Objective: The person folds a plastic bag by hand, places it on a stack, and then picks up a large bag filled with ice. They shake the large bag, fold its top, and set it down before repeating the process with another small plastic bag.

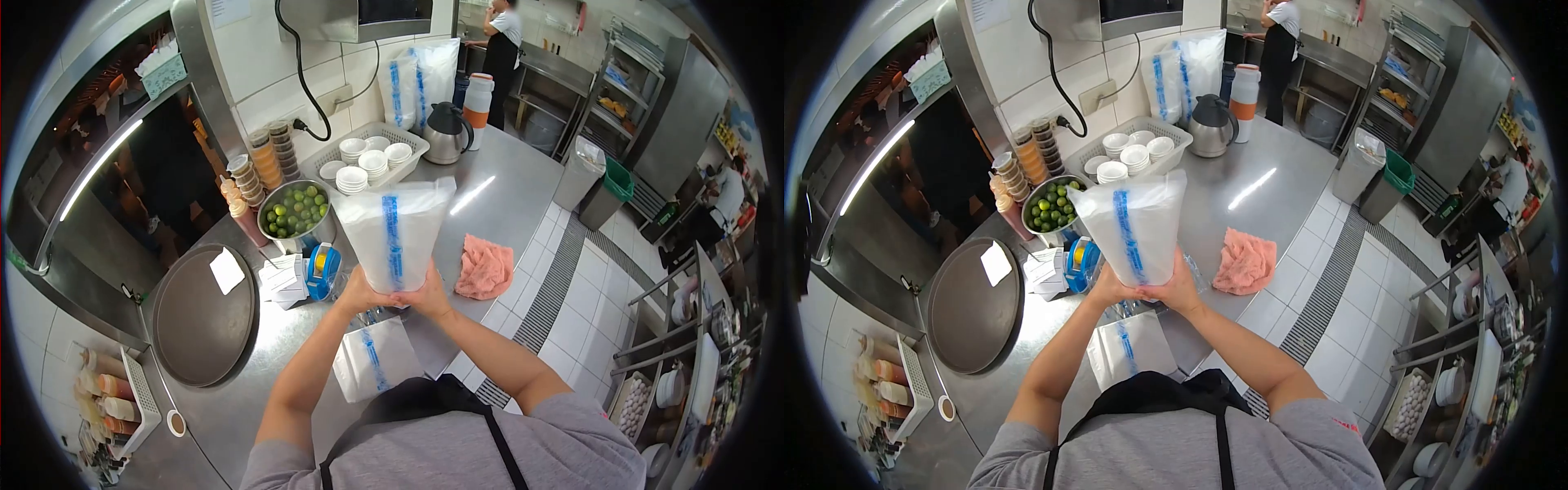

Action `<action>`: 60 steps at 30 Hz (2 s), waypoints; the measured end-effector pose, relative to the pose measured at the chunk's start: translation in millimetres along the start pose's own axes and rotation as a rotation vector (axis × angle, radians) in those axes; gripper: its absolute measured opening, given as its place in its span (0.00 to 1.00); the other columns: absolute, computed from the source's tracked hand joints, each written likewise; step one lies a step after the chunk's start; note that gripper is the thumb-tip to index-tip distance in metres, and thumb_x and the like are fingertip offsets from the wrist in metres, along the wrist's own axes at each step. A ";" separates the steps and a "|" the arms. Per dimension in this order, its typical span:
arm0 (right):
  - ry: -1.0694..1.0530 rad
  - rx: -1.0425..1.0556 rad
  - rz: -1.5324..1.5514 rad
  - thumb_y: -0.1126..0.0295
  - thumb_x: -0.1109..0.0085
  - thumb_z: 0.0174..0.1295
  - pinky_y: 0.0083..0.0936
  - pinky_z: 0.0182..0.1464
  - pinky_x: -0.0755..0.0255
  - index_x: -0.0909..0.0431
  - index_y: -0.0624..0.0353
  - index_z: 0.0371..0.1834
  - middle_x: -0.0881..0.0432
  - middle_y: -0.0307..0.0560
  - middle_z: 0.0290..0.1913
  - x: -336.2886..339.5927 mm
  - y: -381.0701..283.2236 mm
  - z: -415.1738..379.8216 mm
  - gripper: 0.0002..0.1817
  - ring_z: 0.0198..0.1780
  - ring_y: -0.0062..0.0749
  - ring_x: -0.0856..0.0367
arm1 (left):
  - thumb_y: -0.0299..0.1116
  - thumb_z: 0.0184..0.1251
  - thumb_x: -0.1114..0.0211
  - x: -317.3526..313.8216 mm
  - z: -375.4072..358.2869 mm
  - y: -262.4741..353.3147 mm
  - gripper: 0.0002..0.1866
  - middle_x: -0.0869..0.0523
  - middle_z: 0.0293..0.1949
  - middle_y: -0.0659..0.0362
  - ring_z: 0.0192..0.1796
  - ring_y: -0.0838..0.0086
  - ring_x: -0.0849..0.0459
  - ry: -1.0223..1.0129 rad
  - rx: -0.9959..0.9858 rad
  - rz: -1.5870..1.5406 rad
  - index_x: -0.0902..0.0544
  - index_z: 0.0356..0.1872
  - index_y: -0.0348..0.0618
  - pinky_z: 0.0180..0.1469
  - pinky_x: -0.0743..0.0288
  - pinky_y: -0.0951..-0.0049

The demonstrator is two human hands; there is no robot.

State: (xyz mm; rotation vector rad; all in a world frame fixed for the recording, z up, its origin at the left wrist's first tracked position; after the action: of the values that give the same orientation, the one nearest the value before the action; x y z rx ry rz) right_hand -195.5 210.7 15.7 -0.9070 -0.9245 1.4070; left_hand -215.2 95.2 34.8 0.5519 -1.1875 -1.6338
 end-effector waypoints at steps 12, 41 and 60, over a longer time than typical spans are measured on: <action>-0.312 -0.011 -1.247 0.64 0.38 0.48 0.37 0.57 0.41 0.24 0.60 0.42 0.31 0.54 0.55 74.5 23.4 -11.3 0.18 0.58 0.47 0.37 | 0.33 0.34 0.23 51.1 -69.8 6.0 0.47 0.35 0.59 0.50 0.61 0.62 0.34 0.243 -0.032 0.339 0.39 0.61 0.40 0.59 0.37 0.67; -0.424 0.146 -0.454 0.70 0.45 0.55 0.25 0.37 0.31 0.23 0.60 0.33 0.23 0.46 0.29 -32.0 -72.0 -63.5 0.07 0.34 0.38 0.24 | 0.28 0.51 0.35 33.5 -131.4 44.0 0.07 0.21 0.21 0.57 0.24 0.75 0.23 0.220 0.362 0.471 0.17 0.32 0.38 0.28 0.30 0.78; -0.682 0.151 0.592 0.71 0.49 0.56 0.27 0.37 0.34 0.30 0.61 0.25 0.27 0.43 0.22 -52.0 -169.2 -35.5 0.06 0.31 0.30 0.27 | 0.26 0.58 0.40 22.2 -28.1 156.3 0.08 0.26 0.22 0.64 0.29 0.80 0.27 -0.069 -0.187 -0.226 0.28 0.21 0.41 0.39 0.33 0.80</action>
State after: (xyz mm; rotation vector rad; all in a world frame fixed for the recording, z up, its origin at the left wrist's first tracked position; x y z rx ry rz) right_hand -95.6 163.6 158.5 -0.6024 -1.0637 2.3505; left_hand -130.8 60.3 166.6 0.5283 -1.0368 -1.9474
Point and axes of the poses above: each hand's wrist, its own z-axis towards the middle knuckle, its own x-axis out of the back of the hand, y = z × x, the point moved 10 cm from there along z, towards the middle knuckle
